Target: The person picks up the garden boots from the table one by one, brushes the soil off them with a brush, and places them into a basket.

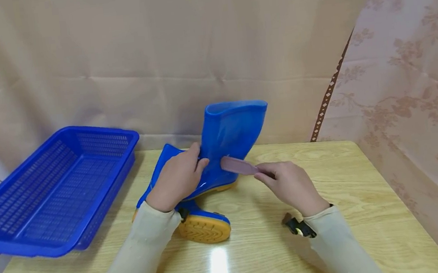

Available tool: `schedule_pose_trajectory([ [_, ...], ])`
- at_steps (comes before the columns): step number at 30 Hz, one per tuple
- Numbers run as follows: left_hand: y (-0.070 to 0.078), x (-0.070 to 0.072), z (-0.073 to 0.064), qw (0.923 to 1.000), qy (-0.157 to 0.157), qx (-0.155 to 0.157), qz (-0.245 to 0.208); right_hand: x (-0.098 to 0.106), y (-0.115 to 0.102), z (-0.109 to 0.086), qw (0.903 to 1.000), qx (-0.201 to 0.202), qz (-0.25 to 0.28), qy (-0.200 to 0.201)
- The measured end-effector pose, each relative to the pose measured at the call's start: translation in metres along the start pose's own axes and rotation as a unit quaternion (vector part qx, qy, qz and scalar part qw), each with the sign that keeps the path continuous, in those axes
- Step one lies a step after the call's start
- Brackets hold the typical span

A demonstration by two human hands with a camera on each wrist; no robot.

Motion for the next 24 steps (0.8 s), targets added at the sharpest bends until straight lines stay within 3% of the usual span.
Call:
schedule_pose_trajectory([
  [5, 0.001, -0.002, 0.002, 0.9999, -0.004, 0.012, -0.008, 0.004, 0.003, -0.004, 0.9997, -0.016, 0.001, -0.017],
  [10, 0.003, -0.003, 0.001, 0.9993, -0.015, 0.032, -0.016, 0.015, -0.002, -0.008, 0.9985, 0.002, 0.053, 0.011],
  [15, 0.003, -0.003, 0.001, 0.9987, -0.022, 0.042, -0.016, 0.026, -0.008, -0.013, 0.9908, -0.02, 0.11, 0.077],
  [20, 0.001, -0.001, 0.002, 0.9984, -0.023, 0.048, -0.018, 0.034, -0.002, -0.013, 0.9806, -0.078, 0.079, 0.162],
  [24, -0.001, 0.0, 0.002, 0.9981, -0.023, 0.052, -0.021, 0.038, 0.002, -0.011, 0.9731, -0.087, 0.056, 0.206],
])
Point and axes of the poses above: each hand's wrist, its own z-axis towards the middle knuckle, its own x-axis out of the back of the hand, y = z × x, the point moved 3 cm from there along z, towards the middle knuckle, and after that the axes turned 1 degree about -y, right-handed, at the moved point
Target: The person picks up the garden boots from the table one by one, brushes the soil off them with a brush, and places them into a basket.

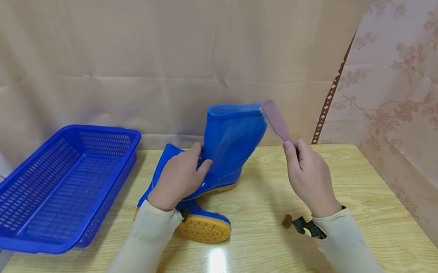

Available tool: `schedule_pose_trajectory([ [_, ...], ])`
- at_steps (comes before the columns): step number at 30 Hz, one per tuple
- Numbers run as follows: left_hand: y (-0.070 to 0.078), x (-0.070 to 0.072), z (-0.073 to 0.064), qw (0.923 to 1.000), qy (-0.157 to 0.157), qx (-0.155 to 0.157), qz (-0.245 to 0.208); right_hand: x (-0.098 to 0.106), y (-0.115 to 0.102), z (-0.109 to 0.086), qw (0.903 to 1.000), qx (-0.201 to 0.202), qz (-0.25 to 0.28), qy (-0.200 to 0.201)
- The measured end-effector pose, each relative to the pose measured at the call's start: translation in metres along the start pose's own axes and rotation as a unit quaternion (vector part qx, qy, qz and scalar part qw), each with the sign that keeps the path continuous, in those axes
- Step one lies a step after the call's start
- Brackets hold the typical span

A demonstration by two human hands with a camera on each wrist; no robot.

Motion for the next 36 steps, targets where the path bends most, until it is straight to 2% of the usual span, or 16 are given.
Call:
schedule_pose_trajectory([
  [5, -0.002, 0.0, 0.001, 1.0, -0.002, 0.005, -0.004, -0.001, 0.001, 0.0, 0.9997, -0.017, 0.006, -0.018],
  [8, -0.002, 0.0, 0.002, 0.9999, 0.0, 0.007, -0.008, -0.002, 0.002, 0.0, 0.9986, -0.025, -0.009, -0.046],
  [10, -0.003, 0.0, 0.003, 0.9999, 0.001, 0.009, -0.012, -0.003, 0.003, 0.001, 0.9957, -0.04, -0.027, -0.079],
  [12, -0.004, 0.001, 0.003, 0.9998, 0.0, 0.012, -0.015, -0.005, 0.005, 0.0, 0.9894, -0.059, -0.04, -0.126],
  [15, -0.004, 0.001, 0.003, 0.9996, -0.002, 0.016, -0.022, -0.009, 0.009, -0.001, 0.9752, -0.086, -0.061, -0.195],
  [18, -0.005, 0.002, 0.004, 0.9995, -0.004, 0.016, -0.028, -0.011, 0.011, -0.003, 0.9661, -0.091, -0.076, -0.229],
  [31, -0.006, 0.002, 0.004, 0.9988, -0.004, 0.005, -0.048, -0.012, 0.014, -0.003, 0.9606, -0.087, -0.113, -0.239],
  [36, -0.006, 0.002, 0.004, 0.9986, -0.01, 0.015, -0.049, -0.008, 0.015, -0.002, 0.967, -0.083, -0.119, -0.209],
])
Point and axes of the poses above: each hand's wrist, its own z-axis towards the middle knuckle, its own x-axis out of the back of the hand, y = z × x, the point moved 3 cm from there along z, towards the middle knuckle, and after that the axes turned 1 degree about -y, right-handed, at the moved point
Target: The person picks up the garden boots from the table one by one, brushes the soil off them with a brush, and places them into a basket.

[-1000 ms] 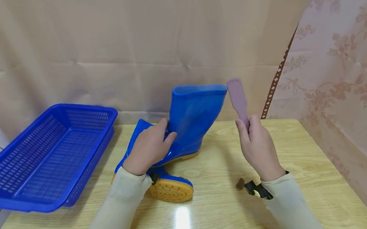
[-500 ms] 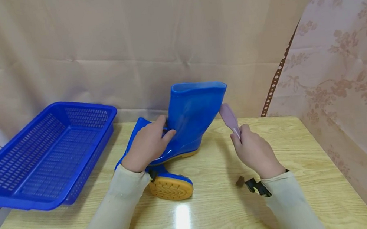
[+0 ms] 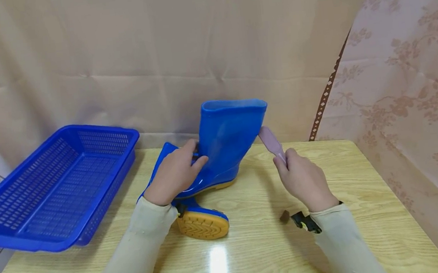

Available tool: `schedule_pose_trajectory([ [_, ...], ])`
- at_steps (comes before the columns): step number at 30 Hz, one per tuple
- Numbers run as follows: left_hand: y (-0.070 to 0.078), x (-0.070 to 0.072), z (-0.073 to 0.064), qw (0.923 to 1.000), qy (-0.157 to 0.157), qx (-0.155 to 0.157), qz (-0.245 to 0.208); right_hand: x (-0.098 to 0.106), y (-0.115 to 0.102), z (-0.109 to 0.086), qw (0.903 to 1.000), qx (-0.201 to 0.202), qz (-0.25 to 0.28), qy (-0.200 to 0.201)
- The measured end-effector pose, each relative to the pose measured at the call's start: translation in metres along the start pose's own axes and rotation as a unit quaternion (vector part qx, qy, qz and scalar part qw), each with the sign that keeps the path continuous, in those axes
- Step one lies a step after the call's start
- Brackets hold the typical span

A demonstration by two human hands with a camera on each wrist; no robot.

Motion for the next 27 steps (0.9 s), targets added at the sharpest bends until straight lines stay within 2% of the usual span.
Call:
schedule_pose_trajectory([
  [3, -0.0005, -0.0008, -0.0004, 1.0, -0.001, 0.003, 0.003, -0.0005, 0.0001, 0.0007, 1.0, 0.004, 0.004, 0.005],
  [7, -0.0014, -0.0009, -0.001, 0.9999, 0.009, -0.001, 0.014, -0.0046, -0.0003, 0.0019, 0.9996, 0.013, 0.014, -0.019],
  [17, 0.0016, 0.0013, -0.0001, 0.9986, 0.039, -0.034, 0.007, -0.0072, 0.0001, 0.0001, 0.9991, 0.022, 0.017, -0.033],
  [23, 0.0004, 0.0026, 0.0013, 0.9957, 0.076, -0.052, 0.004, -0.0072, -0.0008, 0.0003, 0.999, 0.018, 0.008, -0.041],
  [27, -0.0019, 0.0048, 0.0007, 0.9932, 0.105, -0.05, 0.0, -0.0065, -0.0012, 0.0004, 0.9992, 0.02, 0.007, -0.035],
])
Point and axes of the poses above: each hand's wrist, its own z-axis towards the middle knuckle, its own x-axis out of the back of the hand, y = z × x, the point moved 3 cm from there along z, towards the middle knuckle, and after that the axes turned 1 degree about -y, right-handed, at the moved point
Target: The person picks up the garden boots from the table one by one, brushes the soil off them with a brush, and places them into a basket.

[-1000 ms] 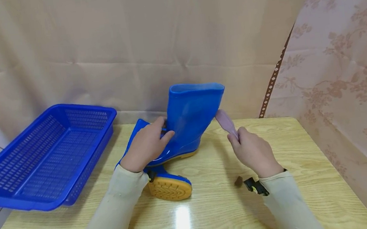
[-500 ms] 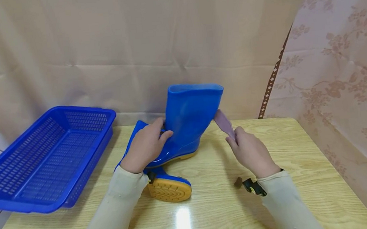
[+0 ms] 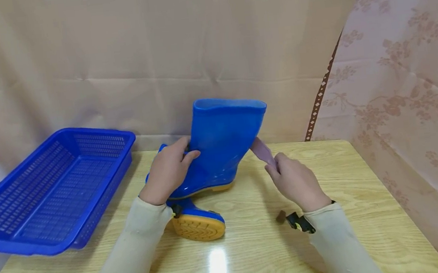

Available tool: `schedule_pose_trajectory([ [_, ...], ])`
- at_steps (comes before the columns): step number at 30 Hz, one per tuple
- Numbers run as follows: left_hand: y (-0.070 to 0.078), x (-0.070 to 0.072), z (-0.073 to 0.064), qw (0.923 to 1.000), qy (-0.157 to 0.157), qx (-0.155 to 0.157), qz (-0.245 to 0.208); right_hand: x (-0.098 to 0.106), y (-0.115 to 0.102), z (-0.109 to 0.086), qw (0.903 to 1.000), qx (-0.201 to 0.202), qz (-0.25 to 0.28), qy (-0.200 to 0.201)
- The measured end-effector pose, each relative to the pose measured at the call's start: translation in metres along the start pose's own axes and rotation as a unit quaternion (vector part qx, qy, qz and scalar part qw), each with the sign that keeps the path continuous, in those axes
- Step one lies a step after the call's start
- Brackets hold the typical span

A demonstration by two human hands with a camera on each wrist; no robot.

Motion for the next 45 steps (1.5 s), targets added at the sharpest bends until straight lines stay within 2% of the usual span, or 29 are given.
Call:
schedule_pose_trajectory([
  [16, 0.0, 0.012, 0.0, 0.9949, 0.092, -0.018, -0.037, 0.003, -0.006, 0.0, 0.9984, 0.026, -0.001, 0.049],
  [22, 0.003, 0.016, -0.002, 0.9922, 0.11, -0.021, -0.055, 0.002, -0.006, 0.002, 0.9973, 0.03, -0.004, 0.066],
  [27, 0.002, 0.017, -0.003, 0.9898, 0.123, -0.023, -0.068, -0.002, -0.006, 0.002, 0.9974, 0.038, 0.003, 0.061],
  [31, 0.001, 0.02, -0.004, 0.9851, 0.155, -0.02, -0.072, -0.006, -0.007, 0.004, 0.9973, 0.045, 0.005, 0.057],
  [37, 0.001, 0.032, -0.008, 0.972, 0.217, -0.007, -0.089, -0.009, -0.009, 0.006, 0.9971, 0.052, 0.004, 0.056],
  [40, 0.0, 0.037, -0.01, 0.9691, 0.228, -0.005, -0.095, -0.01, -0.008, 0.006, 0.9973, 0.05, 0.005, 0.054],
  [45, -0.005, 0.048, -0.009, 0.9703, 0.224, 0.008, -0.091, -0.007, -0.005, 0.004, 0.9978, 0.042, 0.009, 0.051],
])
Point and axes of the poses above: each hand's wrist, its own z-axis towards the middle knuckle, its own x-axis out of the back of the hand, y = z × x, the point moved 3 cm from there along z, towards the middle knuckle, and after that the axes turned 1 degree about -y, right-handed, at the moved point
